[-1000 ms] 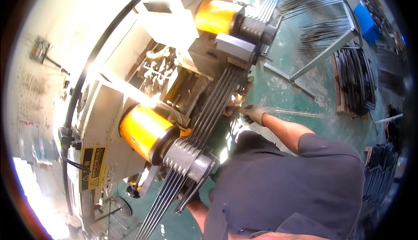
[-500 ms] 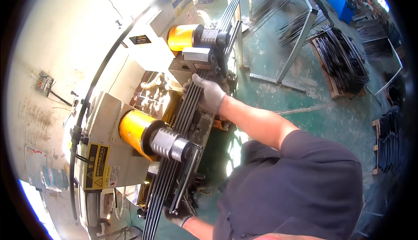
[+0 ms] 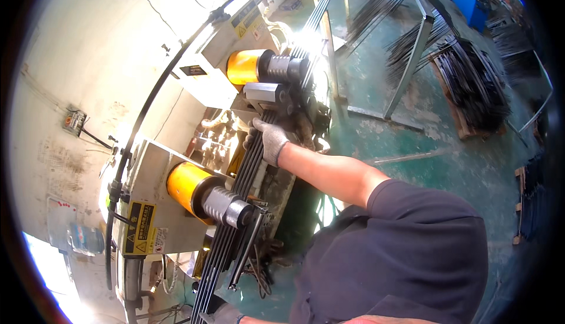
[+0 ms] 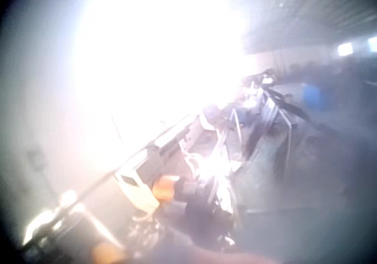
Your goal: The person picks up bundles of long, thin metal rods from a floor pile and feeds them into a yellow and gray bending machine. They guide the rods through the machine's rollers to bend them and then remove the finished pieces, repeating the process continuously.
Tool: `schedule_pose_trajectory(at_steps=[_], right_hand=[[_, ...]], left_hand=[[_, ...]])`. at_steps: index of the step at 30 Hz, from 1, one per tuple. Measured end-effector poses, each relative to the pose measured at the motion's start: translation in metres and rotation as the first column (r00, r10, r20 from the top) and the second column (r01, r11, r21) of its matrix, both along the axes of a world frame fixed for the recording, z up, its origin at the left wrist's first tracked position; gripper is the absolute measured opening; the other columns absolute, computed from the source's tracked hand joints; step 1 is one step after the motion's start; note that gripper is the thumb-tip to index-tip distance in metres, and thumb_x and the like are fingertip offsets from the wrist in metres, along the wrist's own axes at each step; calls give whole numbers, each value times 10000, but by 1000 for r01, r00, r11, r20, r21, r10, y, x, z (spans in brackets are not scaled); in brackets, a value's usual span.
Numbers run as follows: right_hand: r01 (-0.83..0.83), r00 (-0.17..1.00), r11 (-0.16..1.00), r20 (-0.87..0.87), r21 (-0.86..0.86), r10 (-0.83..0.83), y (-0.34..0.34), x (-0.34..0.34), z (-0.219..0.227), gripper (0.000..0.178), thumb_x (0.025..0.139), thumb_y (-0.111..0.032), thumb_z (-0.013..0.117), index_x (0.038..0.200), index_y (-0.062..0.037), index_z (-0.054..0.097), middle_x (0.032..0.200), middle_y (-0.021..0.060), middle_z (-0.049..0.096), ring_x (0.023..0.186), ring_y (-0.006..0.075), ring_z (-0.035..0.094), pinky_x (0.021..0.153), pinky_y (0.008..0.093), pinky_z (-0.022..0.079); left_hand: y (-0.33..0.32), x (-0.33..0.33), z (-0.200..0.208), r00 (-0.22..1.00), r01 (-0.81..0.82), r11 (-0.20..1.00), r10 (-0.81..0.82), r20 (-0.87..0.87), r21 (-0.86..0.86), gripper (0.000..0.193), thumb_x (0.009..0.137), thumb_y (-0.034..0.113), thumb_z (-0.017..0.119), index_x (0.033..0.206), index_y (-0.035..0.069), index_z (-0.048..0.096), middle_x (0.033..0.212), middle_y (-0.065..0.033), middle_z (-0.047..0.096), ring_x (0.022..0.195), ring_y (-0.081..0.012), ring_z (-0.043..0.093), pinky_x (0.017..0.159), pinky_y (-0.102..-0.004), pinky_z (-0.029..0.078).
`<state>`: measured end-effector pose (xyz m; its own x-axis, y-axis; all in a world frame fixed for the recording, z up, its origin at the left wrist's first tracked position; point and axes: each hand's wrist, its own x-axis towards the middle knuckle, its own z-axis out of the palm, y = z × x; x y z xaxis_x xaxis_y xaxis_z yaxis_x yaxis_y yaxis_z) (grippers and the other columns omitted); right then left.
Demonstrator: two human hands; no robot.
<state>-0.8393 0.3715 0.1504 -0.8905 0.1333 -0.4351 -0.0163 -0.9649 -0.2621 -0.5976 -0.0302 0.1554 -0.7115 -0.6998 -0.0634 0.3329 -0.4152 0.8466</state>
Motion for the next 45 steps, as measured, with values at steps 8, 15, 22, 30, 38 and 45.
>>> schedule_pose_trajectory(at_steps=[8, 15, 22, 30, 38, 45], right_hand=[[11, 1000, 999, -1, -52, -11, 26, -22, -11, 92, 907, -148, 608, 868, -81, 560, 684, 50, 576, 549, 205, 575, 515, 377, 537], [8, 1000, 1000, -4, -21, -8, 21, -25, -11, 125, 938, -187, 578, 866, -87, 560, 629, 21, 530, 501, 167, 523, 479, 339, 486], [70, 994, 995, 83, 73, -76, 20, -10, 11, 127, 906, -172, 632, 869, -74, 561, 623, 31, 562, 478, 163, 534, 429, 339, 480], [123, 988, 990, 84, 66, -129, 20, -15, 5, 133, 863, -156, 680, 916, -76, 587, 658, 50, 586, 475, 190, 546, 419, 356, 474], [66, 998, 995, -25, 74, -65, 17, -22, -10, 136, 925, -173, 596, 911, -38, 583, 654, 53, 539, 508, 200, 547, 475, 364, 494], [129, 992, 987, -16, 98, -128, 18, -30, -24, 126, 934, -173, 599, 927, -55, 557, 672, 38, 516, 516, 192, 529, 473, 349, 490]], left_hand=[[25, -24, 79, 994, -89, 951, 104, 34, -297, 432, 946, 265, 460, 1246, -32, 550, 1143, -167, 604, 1056, -270, 580, 922, -405, 449], [46, -50, 151, 989, -101, 855, 140, 39, -509, 440, 940, 264, 471, 1261, -29, 539, 1146, -161, 597, 1052, -262, 579, 910, -402, 455], [77, -80, 200, 990, -80, 759, 137, 38, -646, 450, 934, 263, 482, 1275, -27, 528, 1149, -155, 590, 1048, -254, 577, 898, -399, 461], [98, -99, 252, 989, -69, 653, 144, 35, -754, 463, 928, 261, 495, 1292, -24, 516, 1153, -148, 582, 1043, -245, 576, 885, -396, 468], [156, -137, 287, 999, -36, 486, 24, -28, -873, 401, 929, 184, 563, 1256, -45, 534, 987, -108, 594, 864, -197, 582, 762, -313, 473], [198, -158, 290, 996, 69, 362, -82, 42, -929, 348, 932, 109, 513, 1256, -16, 526, 960, -98, 601, 849, -189, 596, 830, -298, 458]])
